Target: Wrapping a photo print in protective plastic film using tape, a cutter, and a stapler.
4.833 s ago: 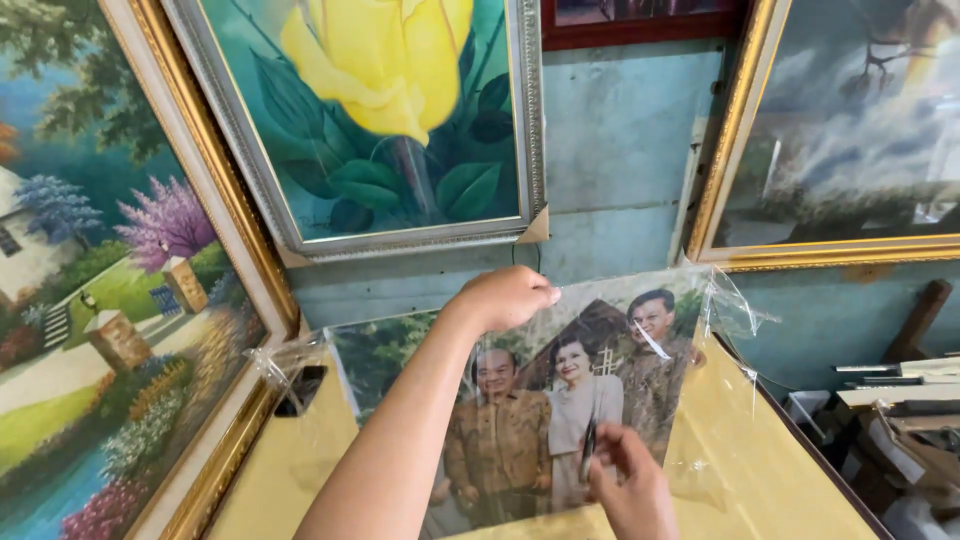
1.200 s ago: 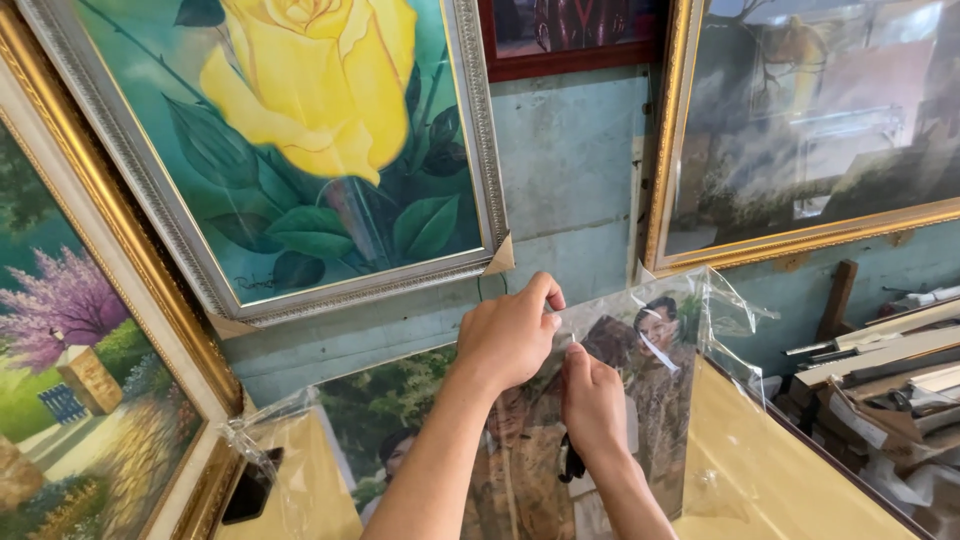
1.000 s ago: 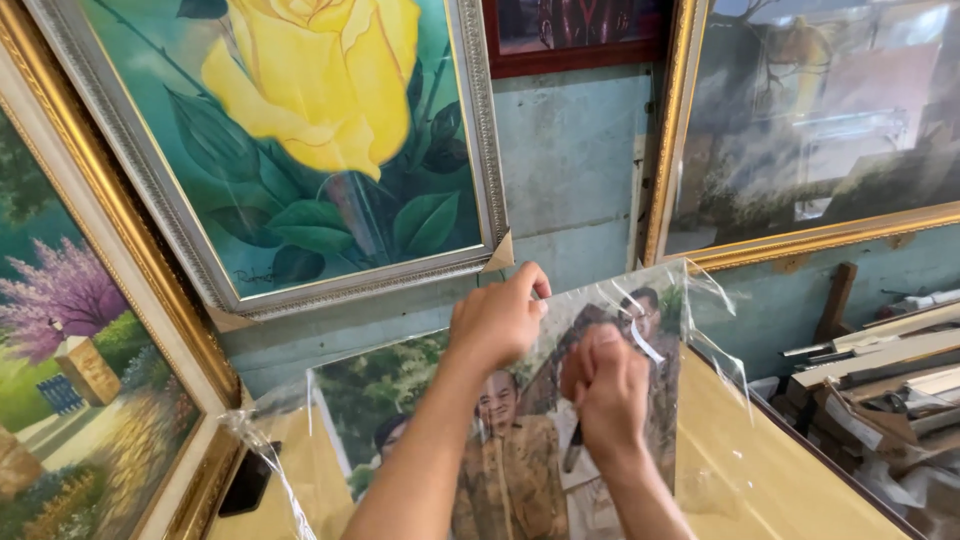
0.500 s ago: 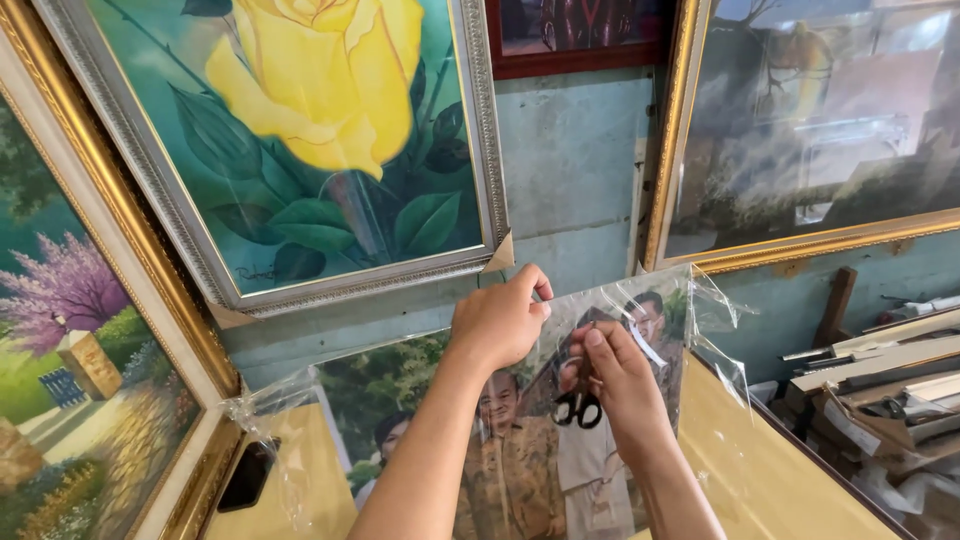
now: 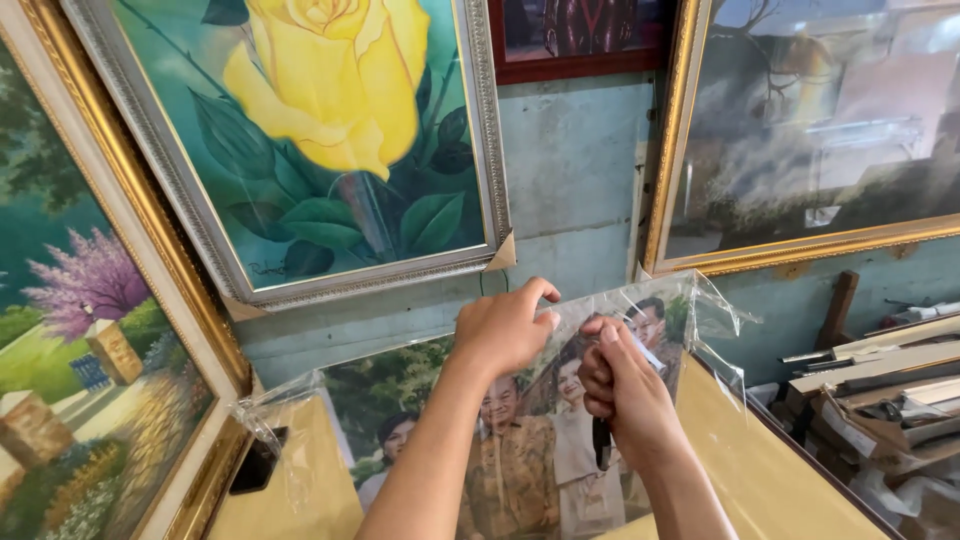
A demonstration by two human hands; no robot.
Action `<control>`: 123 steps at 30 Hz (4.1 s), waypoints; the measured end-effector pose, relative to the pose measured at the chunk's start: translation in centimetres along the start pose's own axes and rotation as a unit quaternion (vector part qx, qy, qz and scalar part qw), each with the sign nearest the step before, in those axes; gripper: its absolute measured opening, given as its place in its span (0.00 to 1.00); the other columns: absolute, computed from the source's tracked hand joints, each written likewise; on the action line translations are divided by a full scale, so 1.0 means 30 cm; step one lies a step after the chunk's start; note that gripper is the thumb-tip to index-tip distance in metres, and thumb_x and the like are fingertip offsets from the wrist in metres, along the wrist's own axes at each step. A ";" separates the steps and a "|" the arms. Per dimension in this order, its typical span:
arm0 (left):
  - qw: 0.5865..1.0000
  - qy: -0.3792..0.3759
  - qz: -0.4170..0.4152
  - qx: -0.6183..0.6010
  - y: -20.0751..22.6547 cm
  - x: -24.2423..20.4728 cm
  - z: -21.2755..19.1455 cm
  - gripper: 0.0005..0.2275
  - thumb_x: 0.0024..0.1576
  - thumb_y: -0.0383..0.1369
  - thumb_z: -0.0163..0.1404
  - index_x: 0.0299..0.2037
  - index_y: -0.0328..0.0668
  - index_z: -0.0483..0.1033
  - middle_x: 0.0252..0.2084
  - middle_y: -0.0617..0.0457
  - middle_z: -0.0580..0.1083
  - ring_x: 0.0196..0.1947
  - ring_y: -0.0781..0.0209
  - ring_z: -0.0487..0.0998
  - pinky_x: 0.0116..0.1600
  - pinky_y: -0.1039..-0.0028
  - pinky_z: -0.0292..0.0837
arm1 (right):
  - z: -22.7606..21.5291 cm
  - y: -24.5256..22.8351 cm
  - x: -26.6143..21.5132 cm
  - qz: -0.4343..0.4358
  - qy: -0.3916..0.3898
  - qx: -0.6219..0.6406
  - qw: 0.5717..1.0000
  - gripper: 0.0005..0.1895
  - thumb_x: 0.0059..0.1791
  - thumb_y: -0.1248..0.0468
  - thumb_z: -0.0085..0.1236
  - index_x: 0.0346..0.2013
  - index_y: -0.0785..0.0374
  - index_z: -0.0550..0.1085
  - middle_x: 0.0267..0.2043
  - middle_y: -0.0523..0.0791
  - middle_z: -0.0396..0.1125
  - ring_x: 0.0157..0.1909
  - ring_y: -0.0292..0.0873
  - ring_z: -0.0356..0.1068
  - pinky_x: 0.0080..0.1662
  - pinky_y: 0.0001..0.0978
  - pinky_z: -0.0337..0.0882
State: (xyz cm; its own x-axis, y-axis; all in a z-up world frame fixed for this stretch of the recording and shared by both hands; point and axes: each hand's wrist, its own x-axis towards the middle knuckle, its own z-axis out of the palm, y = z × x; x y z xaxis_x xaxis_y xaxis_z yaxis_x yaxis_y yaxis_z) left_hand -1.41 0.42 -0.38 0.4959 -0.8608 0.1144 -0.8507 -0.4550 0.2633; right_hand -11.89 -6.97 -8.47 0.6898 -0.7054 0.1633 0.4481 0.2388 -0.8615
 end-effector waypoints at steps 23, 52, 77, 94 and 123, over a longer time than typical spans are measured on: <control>0.978 0.083 -0.067 -0.181 0.103 -0.050 0.002 0.10 0.43 0.38 0.47 0.36 0.59 0.72 0.37 0.66 0.74 0.45 0.63 0.72 0.55 0.67 0.60 | -0.204 -0.096 0.093 -0.037 0.061 -0.397 0.915 0.08 0.43 0.56 0.49 0.31 0.55 0.71 0.18 0.43 0.63 0.24 0.41 0.62 0.29 0.30 0.62; 0.964 0.161 0.019 -0.211 0.176 -0.146 0.025 0.09 0.51 0.40 0.44 0.29 0.47 0.75 0.26 0.53 0.74 0.32 0.54 0.74 0.41 0.66 0.68 | -0.270 -0.174 0.116 -0.290 -0.174 -0.445 0.829 0.05 0.34 0.66 0.53 0.22 0.53 0.74 0.07 0.39 0.51 0.15 0.36 0.56 0.27 0.26 0.64; 0.986 0.156 0.047 0.035 0.095 -0.045 0.085 0.22 0.41 0.41 0.48 0.45 0.55 0.55 0.35 0.54 0.73 0.35 0.42 0.74 0.40 0.56 0.67 | -0.234 -0.139 0.172 -0.213 -0.046 -0.709 0.671 0.23 0.36 0.52 0.56 0.45 0.40 0.66 0.18 0.37 0.65 0.31 0.45 0.70 0.37 0.41 0.71; 0.985 0.155 0.052 0.053 0.081 -0.018 0.085 0.18 0.48 0.40 0.45 0.46 0.43 0.72 0.23 0.44 0.74 0.20 0.49 0.75 0.28 0.66 0.72 | -0.254 -0.105 0.196 -0.277 -0.049 -0.682 0.676 0.21 0.36 0.54 0.56 0.43 0.43 0.66 0.15 0.37 0.62 0.23 0.44 0.67 0.31 0.40 0.70; 0.883 0.365 0.156 0.252 0.007 -0.014 0.169 0.40 0.30 0.36 0.63 0.55 0.50 0.53 0.43 0.50 0.66 0.46 0.48 0.66 0.56 0.50 0.53 | -0.116 -0.363 0.227 -0.221 -0.189 -0.851 0.438 0.14 0.42 0.52 0.47 0.41 0.40 0.71 0.33 0.36 0.69 0.37 0.47 0.71 0.39 0.40 0.71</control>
State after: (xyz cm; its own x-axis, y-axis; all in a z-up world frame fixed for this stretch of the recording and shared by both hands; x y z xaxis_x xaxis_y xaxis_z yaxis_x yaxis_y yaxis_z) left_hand -2.69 -0.48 -5.24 0.0480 -0.6698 0.7409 -0.8436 -0.4243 -0.3290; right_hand -14.06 -16.70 0.37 0.9383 -0.1943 0.2861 -0.2656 -0.9348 0.2359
